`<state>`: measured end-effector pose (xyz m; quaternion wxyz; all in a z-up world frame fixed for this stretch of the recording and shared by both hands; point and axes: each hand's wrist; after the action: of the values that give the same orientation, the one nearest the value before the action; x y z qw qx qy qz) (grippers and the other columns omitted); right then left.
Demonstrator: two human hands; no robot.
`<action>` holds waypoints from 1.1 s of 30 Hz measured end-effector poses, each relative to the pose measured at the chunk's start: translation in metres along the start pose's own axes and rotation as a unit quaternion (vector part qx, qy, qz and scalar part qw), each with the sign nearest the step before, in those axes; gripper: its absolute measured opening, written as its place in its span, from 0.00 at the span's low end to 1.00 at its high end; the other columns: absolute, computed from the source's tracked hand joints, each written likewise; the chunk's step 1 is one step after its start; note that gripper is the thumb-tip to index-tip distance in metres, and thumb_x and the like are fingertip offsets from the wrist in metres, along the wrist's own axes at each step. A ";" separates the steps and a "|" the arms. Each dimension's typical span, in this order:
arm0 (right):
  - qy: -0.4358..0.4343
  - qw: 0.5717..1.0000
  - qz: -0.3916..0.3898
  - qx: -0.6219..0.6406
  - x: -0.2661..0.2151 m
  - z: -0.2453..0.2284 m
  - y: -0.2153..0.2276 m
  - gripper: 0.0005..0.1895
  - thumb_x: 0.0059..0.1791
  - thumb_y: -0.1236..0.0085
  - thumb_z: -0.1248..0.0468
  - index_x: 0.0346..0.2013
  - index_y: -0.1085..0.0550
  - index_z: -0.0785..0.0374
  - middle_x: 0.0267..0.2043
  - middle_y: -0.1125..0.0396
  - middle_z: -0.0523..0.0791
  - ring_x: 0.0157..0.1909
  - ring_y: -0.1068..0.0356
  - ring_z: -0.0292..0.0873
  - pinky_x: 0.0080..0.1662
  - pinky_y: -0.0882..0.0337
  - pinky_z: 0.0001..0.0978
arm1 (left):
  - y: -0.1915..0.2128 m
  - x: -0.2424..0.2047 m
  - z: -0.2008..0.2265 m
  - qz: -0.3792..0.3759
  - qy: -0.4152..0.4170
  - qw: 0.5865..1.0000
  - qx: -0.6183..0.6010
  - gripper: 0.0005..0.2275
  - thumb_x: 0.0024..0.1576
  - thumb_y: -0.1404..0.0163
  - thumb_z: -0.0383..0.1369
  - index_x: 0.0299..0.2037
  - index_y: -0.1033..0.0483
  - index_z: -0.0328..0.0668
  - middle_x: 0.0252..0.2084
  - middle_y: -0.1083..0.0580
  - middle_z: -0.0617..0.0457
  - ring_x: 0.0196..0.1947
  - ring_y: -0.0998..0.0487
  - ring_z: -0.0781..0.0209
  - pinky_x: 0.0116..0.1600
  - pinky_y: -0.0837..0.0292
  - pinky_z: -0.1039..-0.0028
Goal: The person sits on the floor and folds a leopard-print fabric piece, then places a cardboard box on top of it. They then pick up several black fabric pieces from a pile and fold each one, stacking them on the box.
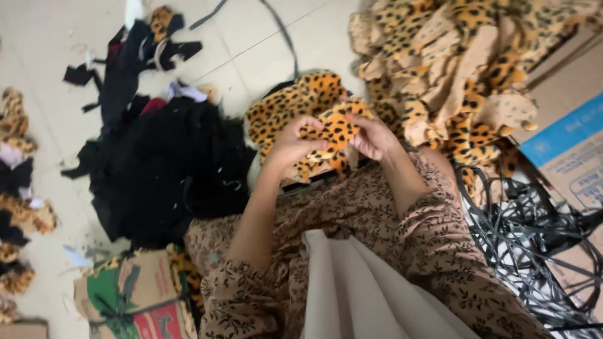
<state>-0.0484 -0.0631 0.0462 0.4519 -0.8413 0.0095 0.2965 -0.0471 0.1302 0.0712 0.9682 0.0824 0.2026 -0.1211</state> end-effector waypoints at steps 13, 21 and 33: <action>-0.072 0.912 0.003 -0.403 0.012 0.051 0.048 0.19 0.44 0.29 0.65 0.48 0.24 0.63 0.47 0.27 0.51 0.39 0.22 0.51 0.42 0.20 0.37 | 0.045 -0.048 -0.137 0.201 0.025 0.979 -0.035 0.23 0.55 0.46 0.20 0.59 0.34 0.48 0.45 0.24 0.45 0.43 0.22 0.55 0.45 0.22 0.69; 0.137 0.731 0.005 -0.669 0.024 0.079 0.083 0.24 0.47 0.27 0.57 0.51 0.30 0.58 0.39 0.27 0.48 0.40 0.22 0.49 0.39 0.21 0.39 | 0.035 -0.058 -0.161 0.226 -0.051 0.972 0.041 0.14 0.61 0.52 0.21 0.55 0.26 0.42 0.54 0.33 0.46 0.55 0.28 0.48 0.58 0.28 0.62; 0.232 0.570 0.043 -0.787 -0.004 0.093 0.053 0.21 0.47 0.38 0.59 0.55 0.27 0.44 0.51 0.31 0.46 0.47 0.25 0.60 0.46 0.21 0.52 | 0.036 -0.067 -0.152 0.225 -0.056 0.972 0.036 0.17 0.60 0.51 0.21 0.60 0.27 0.44 0.57 0.35 0.40 0.52 0.27 0.47 0.56 0.26 0.60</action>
<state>-0.1124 -0.0244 -0.0301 -0.4192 -0.9037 -0.0870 0.0006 -0.1533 0.2100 -0.0350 0.9769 0.1535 0.1199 0.0881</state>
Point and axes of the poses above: each hand's wrist, its own x-axis towards the middle knuckle, its own y-axis out of the back of the hand, z = x × y
